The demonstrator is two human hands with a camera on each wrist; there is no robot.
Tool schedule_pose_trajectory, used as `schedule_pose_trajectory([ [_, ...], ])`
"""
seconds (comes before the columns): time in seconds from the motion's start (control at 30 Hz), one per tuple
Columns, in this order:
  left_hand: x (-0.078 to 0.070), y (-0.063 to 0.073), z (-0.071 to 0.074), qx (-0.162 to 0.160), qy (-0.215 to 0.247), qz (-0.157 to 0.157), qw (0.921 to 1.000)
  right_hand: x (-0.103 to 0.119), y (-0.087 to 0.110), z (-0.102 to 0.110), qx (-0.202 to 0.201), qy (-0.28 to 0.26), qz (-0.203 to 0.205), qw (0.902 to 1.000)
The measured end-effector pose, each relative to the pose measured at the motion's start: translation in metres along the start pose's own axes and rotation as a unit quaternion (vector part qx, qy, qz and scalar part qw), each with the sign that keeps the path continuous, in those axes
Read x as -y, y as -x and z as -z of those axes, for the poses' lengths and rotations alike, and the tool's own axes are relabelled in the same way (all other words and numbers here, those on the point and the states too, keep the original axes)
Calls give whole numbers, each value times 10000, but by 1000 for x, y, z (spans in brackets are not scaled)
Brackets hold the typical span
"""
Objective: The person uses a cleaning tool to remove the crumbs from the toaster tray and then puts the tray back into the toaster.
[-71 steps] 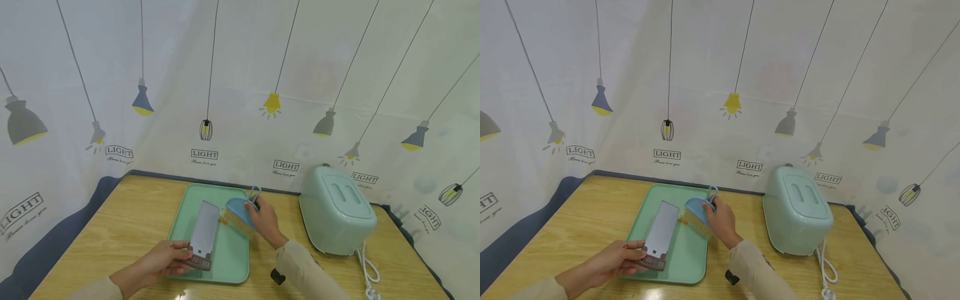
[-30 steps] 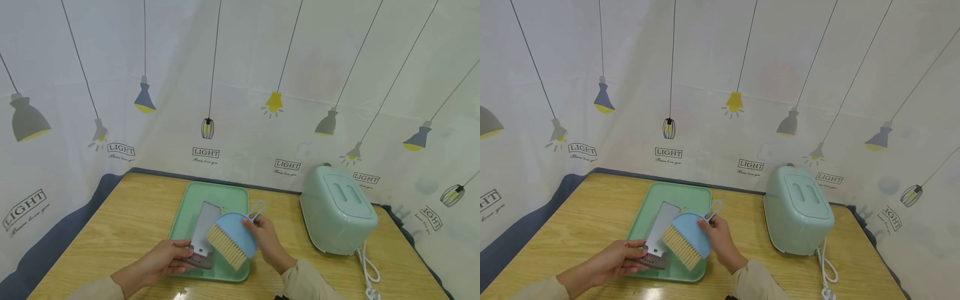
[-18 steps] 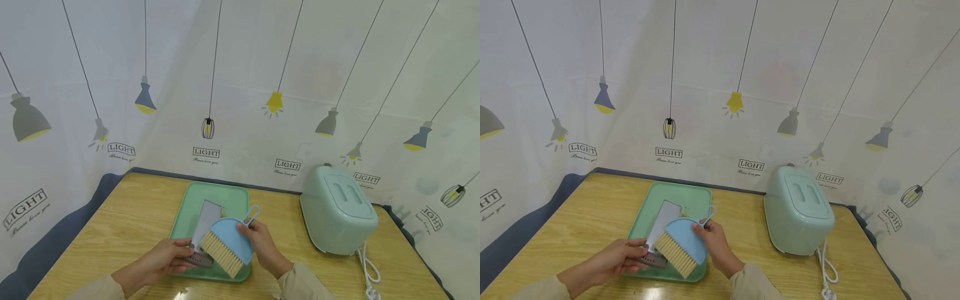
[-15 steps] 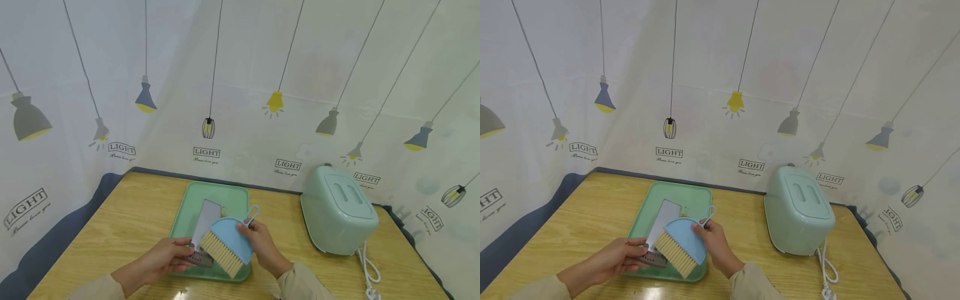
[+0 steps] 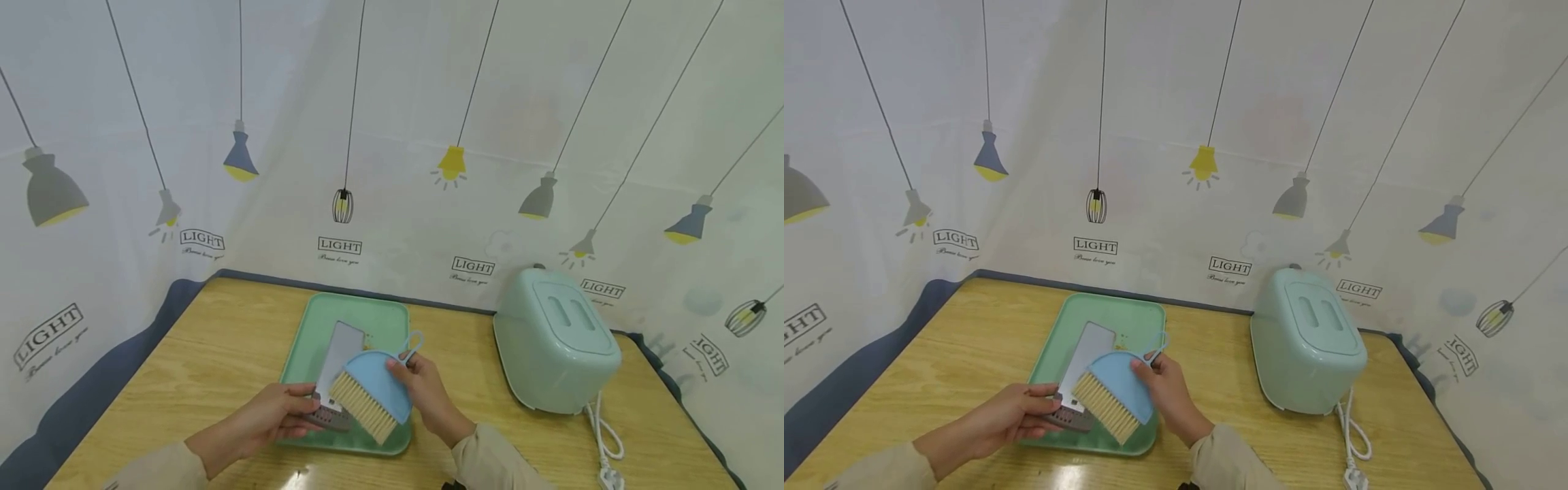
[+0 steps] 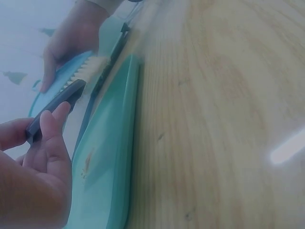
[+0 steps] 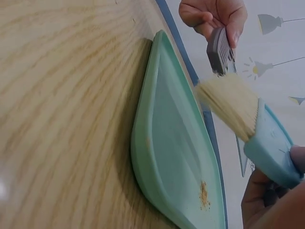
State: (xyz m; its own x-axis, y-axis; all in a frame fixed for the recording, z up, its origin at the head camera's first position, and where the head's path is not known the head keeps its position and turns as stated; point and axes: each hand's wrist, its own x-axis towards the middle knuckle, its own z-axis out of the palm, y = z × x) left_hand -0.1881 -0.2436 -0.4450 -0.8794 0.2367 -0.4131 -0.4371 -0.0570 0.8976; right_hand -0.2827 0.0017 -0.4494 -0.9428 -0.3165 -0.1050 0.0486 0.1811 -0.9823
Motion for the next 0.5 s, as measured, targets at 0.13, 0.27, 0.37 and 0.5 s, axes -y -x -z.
schedule_pose_trajectory([
  [0.13, 1, 0, -1, 19, 0, -58, 10000, -2, -3, 3, -181, 196, 145, 9995],
  [0.27, 2, 0, -2, -37, -55, -10, 10000, -4, -6, 6, -310, 201, 253, 9990],
  [0.37, 2, -1, -2, -50, -75, 43, 10000, -5, -7, 7, -380, 139, 349, 9986],
  [0.5, 3, 0, -2, 38, -46, 44, 10000, -6, -10, 9, -443, 158, 396, 9981],
])
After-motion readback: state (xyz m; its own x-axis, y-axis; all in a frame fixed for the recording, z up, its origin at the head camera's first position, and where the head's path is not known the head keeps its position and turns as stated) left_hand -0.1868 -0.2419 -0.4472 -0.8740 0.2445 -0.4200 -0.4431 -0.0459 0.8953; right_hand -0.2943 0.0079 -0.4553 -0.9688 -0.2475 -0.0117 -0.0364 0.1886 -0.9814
